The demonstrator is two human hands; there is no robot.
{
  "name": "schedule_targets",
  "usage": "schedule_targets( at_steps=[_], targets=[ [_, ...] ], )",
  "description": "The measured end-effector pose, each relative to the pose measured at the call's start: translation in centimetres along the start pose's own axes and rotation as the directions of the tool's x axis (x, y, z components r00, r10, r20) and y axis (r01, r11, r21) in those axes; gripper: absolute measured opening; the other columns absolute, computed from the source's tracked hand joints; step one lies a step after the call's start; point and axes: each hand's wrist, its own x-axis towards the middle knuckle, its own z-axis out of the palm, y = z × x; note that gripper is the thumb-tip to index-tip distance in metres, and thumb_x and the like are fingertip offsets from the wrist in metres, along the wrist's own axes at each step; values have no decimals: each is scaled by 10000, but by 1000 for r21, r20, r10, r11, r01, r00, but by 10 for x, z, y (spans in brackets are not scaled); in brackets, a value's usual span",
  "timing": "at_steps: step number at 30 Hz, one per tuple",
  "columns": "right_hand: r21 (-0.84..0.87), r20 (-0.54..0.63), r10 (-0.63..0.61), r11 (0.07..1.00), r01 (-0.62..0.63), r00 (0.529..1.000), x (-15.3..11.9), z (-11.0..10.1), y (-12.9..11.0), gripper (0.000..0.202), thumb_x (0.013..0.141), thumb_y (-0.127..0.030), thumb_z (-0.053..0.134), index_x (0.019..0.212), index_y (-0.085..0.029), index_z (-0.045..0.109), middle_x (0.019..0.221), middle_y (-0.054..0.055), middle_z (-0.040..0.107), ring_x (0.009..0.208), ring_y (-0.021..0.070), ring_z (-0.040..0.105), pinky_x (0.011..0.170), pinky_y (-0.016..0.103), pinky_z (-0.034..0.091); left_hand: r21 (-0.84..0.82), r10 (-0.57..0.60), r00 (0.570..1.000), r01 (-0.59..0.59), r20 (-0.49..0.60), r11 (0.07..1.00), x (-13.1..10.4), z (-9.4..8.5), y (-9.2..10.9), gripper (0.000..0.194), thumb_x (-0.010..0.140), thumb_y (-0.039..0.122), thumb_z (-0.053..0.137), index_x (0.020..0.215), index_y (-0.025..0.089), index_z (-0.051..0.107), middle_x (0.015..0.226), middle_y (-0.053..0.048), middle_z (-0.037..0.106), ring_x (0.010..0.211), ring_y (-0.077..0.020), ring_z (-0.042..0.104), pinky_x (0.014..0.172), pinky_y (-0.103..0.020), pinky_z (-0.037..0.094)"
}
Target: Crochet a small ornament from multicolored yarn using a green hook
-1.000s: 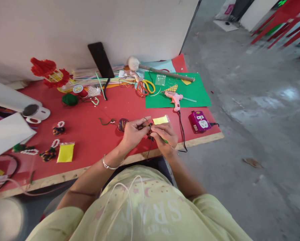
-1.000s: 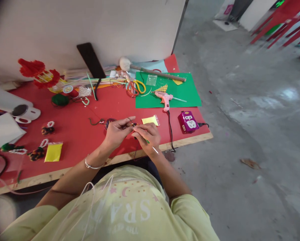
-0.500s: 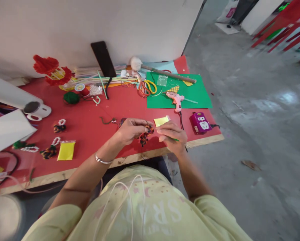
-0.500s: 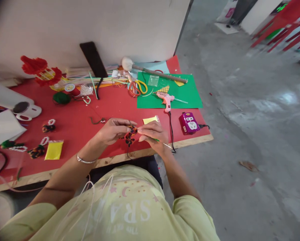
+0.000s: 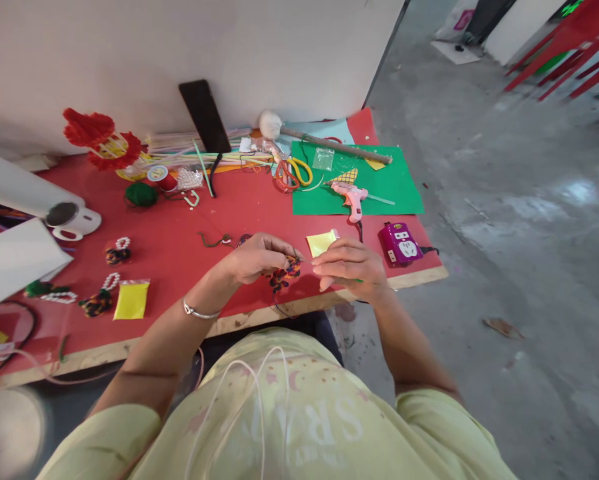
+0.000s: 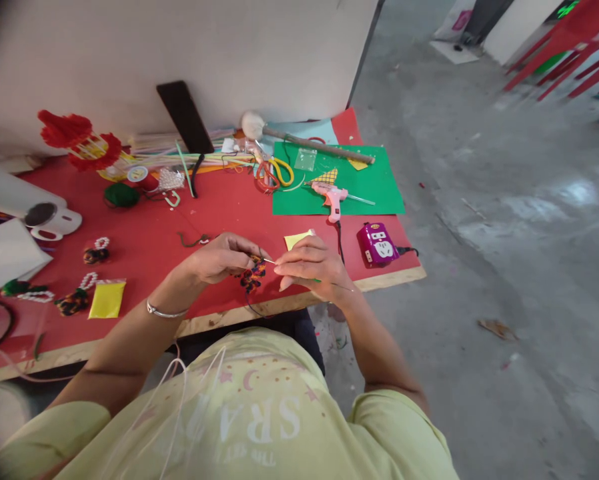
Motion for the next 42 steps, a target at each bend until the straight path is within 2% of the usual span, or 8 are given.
schedule_targets(
  at_steps=[8,15,17,19,24,28,33,42],
  targets=[
    [288,101,-51,958,20,994,15,-16,-5,306,856,-287,849,1159,-295,809,1019,60,842,892,186,743,825,361,597,101,-76,981,58,179,993,2,-2,8,227,552,177,689,730,115,816,592,-26,648,474,-72,400,463,-235,255],
    [532,121,158,823,-198,980,5,-4,12,216,837,-421,851,1009,-291,851,919,54,847,824,194,758,781,360,600,111,-52,966,24,254,994,6,1,8,163,562,193,716,673,105,796,641,-66,682,495,-85,442,458,-238,263],
    [633,10,322,731,-255,947,-3,20,17,261,830,-549,816,904,-301,849,833,26,829,768,187,752,745,356,607,94,-20,976,0,215,996,7,5,6,147,588,195,725,686,112,796,588,-33,634,483,-77,419,463,-235,255],
    [678,-200,506,690,-255,839,-10,47,17,342,845,-651,749,862,-319,829,827,7,812,782,184,751,737,356,618,73,51,994,-59,100,996,9,12,1,109,625,193,743,697,128,793,535,11,571,474,-66,388,473,-228,252],
    [387,-531,432,889,-244,729,-12,85,2,158,895,-452,795,1026,-373,834,1100,22,831,1038,235,759,940,444,621,92,300,943,-289,-143,953,12,27,-14,59,697,210,780,716,161,807,688,-17,709,617,-108,568,609,-240,438],
    [366,-562,427,897,-250,709,-6,82,-2,120,927,-412,763,1012,-367,834,1007,14,846,951,236,774,897,447,631,122,391,896,-373,-212,920,10,26,-22,123,720,214,821,830,167,849,873,-61,792,770,-154,664,740,-274,525],
    [410,-552,447,881,-238,704,-5,80,1,110,929,-384,767,1014,-373,837,997,-6,848,964,222,762,924,425,616,-53,282,915,-310,-289,949,6,21,-27,635,673,238,924,1291,193,782,1086,-101,797,584,-63,547,479,-194,385],
    [426,-552,503,856,-294,665,-6,88,1,124,932,-429,755,988,-362,843,967,-1,843,958,219,759,901,416,626,-170,278,892,-354,-358,920,5,20,-26,503,639,228,933,1130,168,844,806,-61,792,459,-38,463,410,-186,313]
  ],
)
